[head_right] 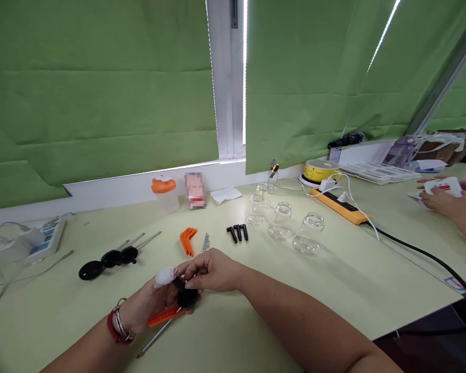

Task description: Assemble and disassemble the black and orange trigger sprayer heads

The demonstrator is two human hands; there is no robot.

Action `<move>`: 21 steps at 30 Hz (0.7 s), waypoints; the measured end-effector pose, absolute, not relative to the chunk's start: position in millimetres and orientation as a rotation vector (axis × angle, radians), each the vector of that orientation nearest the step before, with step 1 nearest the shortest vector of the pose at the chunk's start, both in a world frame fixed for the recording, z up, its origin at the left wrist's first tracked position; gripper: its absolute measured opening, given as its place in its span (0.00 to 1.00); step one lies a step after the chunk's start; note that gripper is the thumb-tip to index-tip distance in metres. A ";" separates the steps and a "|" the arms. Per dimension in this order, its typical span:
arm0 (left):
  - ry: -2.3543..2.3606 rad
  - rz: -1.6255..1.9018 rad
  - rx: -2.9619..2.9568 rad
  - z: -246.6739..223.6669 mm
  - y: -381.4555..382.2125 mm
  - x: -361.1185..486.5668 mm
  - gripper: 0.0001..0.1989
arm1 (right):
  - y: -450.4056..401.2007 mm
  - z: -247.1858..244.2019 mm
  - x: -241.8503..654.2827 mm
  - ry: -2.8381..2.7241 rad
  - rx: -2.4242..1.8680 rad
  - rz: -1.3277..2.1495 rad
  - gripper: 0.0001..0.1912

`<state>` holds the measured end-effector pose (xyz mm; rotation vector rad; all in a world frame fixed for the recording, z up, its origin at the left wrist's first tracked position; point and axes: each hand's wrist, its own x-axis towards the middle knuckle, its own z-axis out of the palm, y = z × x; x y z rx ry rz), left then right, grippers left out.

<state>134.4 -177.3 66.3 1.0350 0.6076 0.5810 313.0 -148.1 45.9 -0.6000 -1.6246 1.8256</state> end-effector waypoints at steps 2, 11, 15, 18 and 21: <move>0.607 0.575 1.038 66.1 -177.3 134.3 0.20 | -148.4 46.6 313.0 -1.631 -0.579 1.833 0.14; 0.613 0.563 0.999 65.1 -178.1 133.0 0.21 | -149.7 52.0 313.5 -1.667 -0.543 1.808 0.15; 0.592 0.560 1.000 65.9 -177.9 133.7 0.22 | -149.8 51.3 312.5 -1.669 -0.558 1.793 0.15; 0.583 0.558 0.983 66.1 -177.5 134.4 0.22 | -148.3 46.8 312.2 -1.646 -0.562 1.816 0.17; 0.568 0.547 0.961 65.2 -176.9 134.4 0.21 | -146.1 41.1 312.4 -1.627 -0.558 1.837 0.18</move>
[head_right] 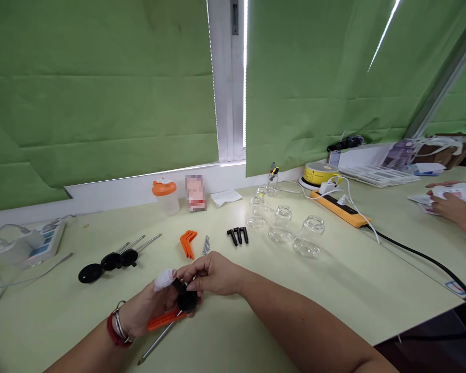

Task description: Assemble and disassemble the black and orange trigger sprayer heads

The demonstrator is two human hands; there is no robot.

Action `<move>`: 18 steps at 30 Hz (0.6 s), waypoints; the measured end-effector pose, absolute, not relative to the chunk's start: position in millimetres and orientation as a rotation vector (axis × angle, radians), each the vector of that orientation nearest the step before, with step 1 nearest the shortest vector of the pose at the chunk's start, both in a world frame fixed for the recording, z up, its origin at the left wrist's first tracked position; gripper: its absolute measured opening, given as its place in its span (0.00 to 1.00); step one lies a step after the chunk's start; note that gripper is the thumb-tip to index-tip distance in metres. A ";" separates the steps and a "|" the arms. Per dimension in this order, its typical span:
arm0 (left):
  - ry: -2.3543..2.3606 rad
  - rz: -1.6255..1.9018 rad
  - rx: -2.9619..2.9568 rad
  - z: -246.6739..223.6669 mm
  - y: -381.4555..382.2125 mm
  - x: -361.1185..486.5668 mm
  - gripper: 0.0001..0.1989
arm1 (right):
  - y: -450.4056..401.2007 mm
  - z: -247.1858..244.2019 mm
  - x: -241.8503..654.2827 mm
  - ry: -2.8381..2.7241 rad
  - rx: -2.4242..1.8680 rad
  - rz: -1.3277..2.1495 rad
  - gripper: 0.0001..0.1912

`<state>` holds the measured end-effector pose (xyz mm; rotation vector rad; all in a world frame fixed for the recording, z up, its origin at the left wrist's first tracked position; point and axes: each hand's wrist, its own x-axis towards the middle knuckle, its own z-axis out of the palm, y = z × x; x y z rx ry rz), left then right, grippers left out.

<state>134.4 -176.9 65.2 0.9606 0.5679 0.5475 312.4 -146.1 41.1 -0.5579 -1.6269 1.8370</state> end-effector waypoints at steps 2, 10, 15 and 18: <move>0.569 0.549 0.952 64.4 -176.5 134.4 0.21 | -145.1 38.7 312.2 -1.624 -0.563 1.840 0.19; 0.596 0.563 0.935 64.1 -176.2 134.1 0.20 | -145.5 40.6 311.8 -1.610 -0.564 1.848 0.17; 0.629 0.600 0.940 65.1 -178.5 134.4 0.19 | -145.8 42.7 313.2 -1.659 -0.518 1.795 0.16; 0.654 0.608 0.948 64.9 -178.8 134.7 0.20 | -147.0 45.3 313.1 -1.667 -0.500 1.784 0.16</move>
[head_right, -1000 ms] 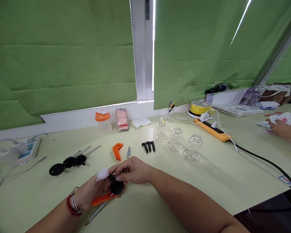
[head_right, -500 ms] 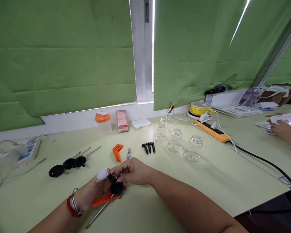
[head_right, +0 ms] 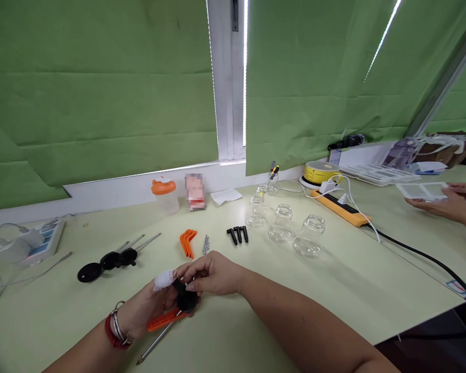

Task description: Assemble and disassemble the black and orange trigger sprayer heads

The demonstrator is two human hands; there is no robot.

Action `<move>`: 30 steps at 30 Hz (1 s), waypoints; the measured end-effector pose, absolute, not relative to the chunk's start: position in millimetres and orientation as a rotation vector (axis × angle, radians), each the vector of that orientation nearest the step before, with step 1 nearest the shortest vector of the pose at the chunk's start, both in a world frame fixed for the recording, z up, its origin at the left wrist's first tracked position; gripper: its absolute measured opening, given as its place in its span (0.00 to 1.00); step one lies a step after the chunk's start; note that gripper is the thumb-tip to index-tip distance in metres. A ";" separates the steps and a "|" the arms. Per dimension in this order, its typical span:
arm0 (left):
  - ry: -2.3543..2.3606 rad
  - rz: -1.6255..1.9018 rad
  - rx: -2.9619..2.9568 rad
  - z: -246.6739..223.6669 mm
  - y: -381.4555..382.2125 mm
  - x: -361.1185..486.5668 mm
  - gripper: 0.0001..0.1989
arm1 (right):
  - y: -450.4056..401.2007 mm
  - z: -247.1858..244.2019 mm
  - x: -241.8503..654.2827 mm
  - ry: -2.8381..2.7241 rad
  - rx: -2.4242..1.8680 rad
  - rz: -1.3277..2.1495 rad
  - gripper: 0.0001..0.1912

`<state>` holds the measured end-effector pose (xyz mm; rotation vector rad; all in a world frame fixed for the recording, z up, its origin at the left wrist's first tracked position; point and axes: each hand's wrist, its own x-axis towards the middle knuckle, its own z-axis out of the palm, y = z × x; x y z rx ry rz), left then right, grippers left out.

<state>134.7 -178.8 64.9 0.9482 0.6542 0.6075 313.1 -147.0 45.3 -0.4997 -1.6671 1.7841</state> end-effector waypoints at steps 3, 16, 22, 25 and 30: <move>0.652 0.601 0.954 64.2 -178.4 134.4 0.20 | -148.5 47.6 312.5 -1.650 -0.513 1.798 0.16; 0.614 0.569 0.991 61.1 -176.5 131.4 0.22 | -149.6 49.4 311.4 -1.580 -0.522 1.861 0.14; 0.586 0.552 0.947 58.3 -174.8 131.3 0.22 | -147.9 44.5 312.2 -1.574 -0.517 1.827 0.12; 0.601 0.568 0.942 59.0 -175.5 131.9 0.21 | -147.2 44.4 313.1 -1.601 -0.505 1.822 0.13; 0.605 0.592 0.964 61.4 -176.4 132.7 0.21 | -147.6 47.3 313.0 -1.612 -0.477 1.824 0.11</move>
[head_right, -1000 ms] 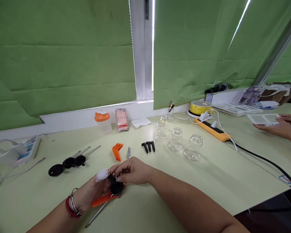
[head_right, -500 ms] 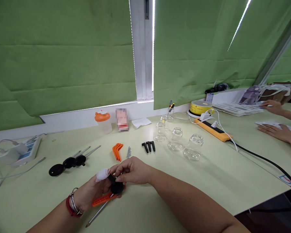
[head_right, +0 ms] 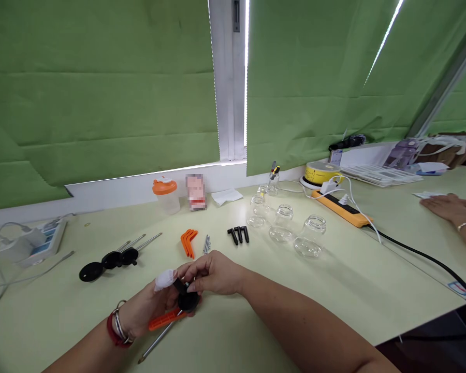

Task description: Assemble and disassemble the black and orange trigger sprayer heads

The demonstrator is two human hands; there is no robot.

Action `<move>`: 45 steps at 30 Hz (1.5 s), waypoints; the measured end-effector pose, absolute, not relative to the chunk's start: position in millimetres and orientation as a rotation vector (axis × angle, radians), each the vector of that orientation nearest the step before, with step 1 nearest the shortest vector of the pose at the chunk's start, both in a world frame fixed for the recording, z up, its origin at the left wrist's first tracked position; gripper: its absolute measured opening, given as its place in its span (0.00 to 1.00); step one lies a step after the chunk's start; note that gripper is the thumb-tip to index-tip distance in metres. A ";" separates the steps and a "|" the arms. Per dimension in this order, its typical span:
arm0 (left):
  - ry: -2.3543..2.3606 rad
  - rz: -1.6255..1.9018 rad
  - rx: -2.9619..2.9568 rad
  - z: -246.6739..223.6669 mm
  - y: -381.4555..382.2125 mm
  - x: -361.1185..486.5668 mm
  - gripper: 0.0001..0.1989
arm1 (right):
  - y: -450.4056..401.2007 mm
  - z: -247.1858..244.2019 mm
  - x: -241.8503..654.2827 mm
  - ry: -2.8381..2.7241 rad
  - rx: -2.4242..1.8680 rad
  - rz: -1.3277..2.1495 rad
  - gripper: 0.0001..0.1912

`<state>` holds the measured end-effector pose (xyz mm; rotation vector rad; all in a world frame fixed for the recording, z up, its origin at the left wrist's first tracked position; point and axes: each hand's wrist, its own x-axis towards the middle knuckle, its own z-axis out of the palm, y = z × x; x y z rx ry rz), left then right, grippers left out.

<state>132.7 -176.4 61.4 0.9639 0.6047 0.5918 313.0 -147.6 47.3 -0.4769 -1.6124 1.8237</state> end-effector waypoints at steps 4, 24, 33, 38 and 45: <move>0.599 0.603 0.940 62.5 -176.9 132.8 0.18 | -147.7 48.4 312.7 -1.604 -0.470 1.825 0.11; 0.608 0.592 0.942 63.0 -176.0 131.3 0.22 | -149.9 47.8 310.7 -1.554 -0.461 1.814 0.08; 0.624 0.559 0.950 62.7 -176.6 130.2 0.23 | -149.3 46.4 310.3 -1.543 -0.455 1.809 0.10; 0.598 0.584 0.973 63.3 -176.7 131.3 0.24 | -149.8 46.4 310.3 -1.562 -0.505 1.791 0.11; 0.546 0.601 0.941 66.9 -176.9 135.2 0.31 | -150.6 48.5 311.9 -1.616 -0.540 1.785 0.13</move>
